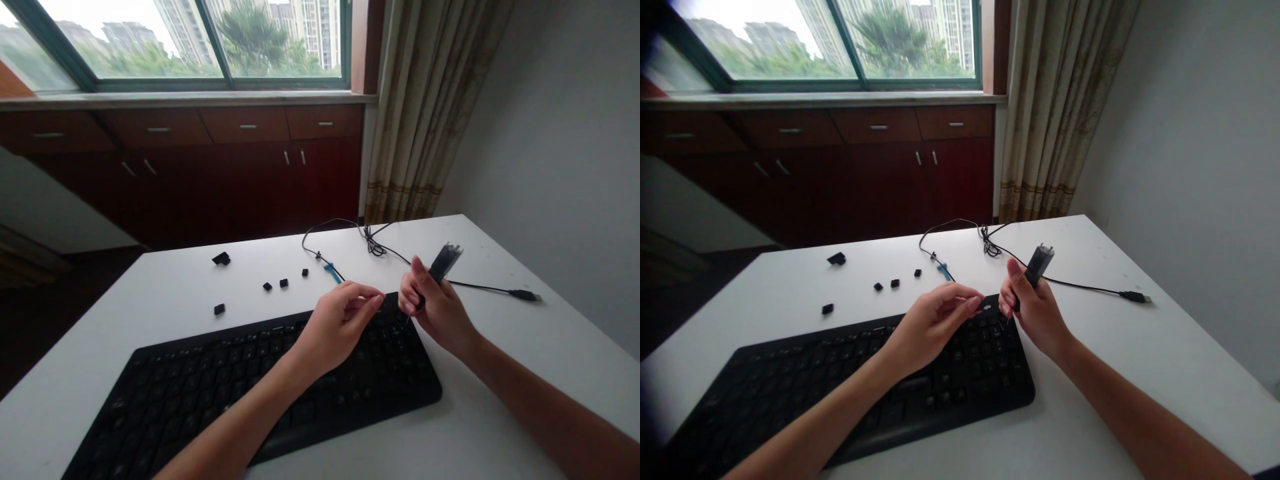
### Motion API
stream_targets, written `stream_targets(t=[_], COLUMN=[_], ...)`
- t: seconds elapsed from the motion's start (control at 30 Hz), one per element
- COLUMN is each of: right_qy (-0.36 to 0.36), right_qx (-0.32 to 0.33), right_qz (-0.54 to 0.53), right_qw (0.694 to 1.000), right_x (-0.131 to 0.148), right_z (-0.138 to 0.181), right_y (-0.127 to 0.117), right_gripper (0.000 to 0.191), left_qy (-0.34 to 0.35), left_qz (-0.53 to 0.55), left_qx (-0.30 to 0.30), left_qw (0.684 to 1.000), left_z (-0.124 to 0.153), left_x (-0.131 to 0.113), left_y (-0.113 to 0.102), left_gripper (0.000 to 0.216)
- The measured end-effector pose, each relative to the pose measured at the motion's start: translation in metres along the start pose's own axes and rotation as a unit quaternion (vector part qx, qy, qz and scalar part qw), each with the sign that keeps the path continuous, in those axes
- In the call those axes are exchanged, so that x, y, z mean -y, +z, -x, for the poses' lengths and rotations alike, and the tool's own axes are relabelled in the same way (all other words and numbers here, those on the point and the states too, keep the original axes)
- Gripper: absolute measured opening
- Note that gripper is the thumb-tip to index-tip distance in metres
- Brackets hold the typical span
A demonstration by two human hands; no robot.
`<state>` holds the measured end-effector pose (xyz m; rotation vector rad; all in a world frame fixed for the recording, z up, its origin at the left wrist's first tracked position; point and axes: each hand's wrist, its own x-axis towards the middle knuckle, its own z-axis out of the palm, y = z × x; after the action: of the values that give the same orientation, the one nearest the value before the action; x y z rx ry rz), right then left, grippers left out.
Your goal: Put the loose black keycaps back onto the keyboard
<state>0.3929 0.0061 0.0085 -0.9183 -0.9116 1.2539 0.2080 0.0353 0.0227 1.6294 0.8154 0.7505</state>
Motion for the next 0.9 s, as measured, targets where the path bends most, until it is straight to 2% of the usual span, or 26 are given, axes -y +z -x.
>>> stream_targets(t=[0.1,0.2,0.27,0.33,0.43,0.53,0.63,0.77,0.83,0.9], right_qy=[-0.021,-0.022,-0.011,-0.011,-0.032,-0.055,-0.035,0.03,0.007,-0.022], right_qx=[-0.031,-0.049,-0.052,-0.064,-0.089,-0.114,-0.131,-0.102,-0.112,-0.121], right_qz=[-0.027,-0.065,-0.071,-0.063,-0.034,0.005,0.033,0.106,0.115,0.068], right_qw=[0.999,0.996,0.996,0.996,0.995,0.992,0.99,0.989,0.987,0.99], right_x=[0.001,0.004,0.003,-0.001,-0.009,-0.014,-0.015,-0.017,-0.02,-0.022], right_z=[0.001,0.001,0.0,0.0,0.001,-0.001,-0.009,-0.018,-0.018,-0.016], right_y=[0.007,0.01,0.012,0.013,0.015,0.02,0.027,0.036,0.038,0.038], right_gripper=[0.052,0.055,0.057,0.057,0.057,0.056,0.057,0.058,0.058,0.058], left_qy=[-0.087,-0.11,-0.079,-0.007,0.098,0.132,0.14,0.133,0.125,0.116], left_qz=[0.157,0.199,0.113,-0.047,-0.277,-0.397,-0.42,-0.4,-0.386,-0.375], left_qx=[0.013,0.015,0.019,0.023,0.037,0.061,0.072,0.065,0.059,0.053], left_qw=[0.984,0.974,0.99,0.999,0.955,0.906,0.894,0.905,0.912,0.918], left_z=[-0.004,-0.006,-0.005,-0.002,0.004,0.007,0.008,0.01,0.01,0.009], left_x=[0.0,0.0,0.002,0.004,0.004,0.004,0.006,0.012,0.015,0.017], left_y=[0.0,-0.004,-0.005,-0.004,0.002,0.008,0.012,0.013,0.014,0.015], left_gripper=[0.031,0.03,0.028,0.027,0.033,0.035,0.034,0.029,0.025,0.024])
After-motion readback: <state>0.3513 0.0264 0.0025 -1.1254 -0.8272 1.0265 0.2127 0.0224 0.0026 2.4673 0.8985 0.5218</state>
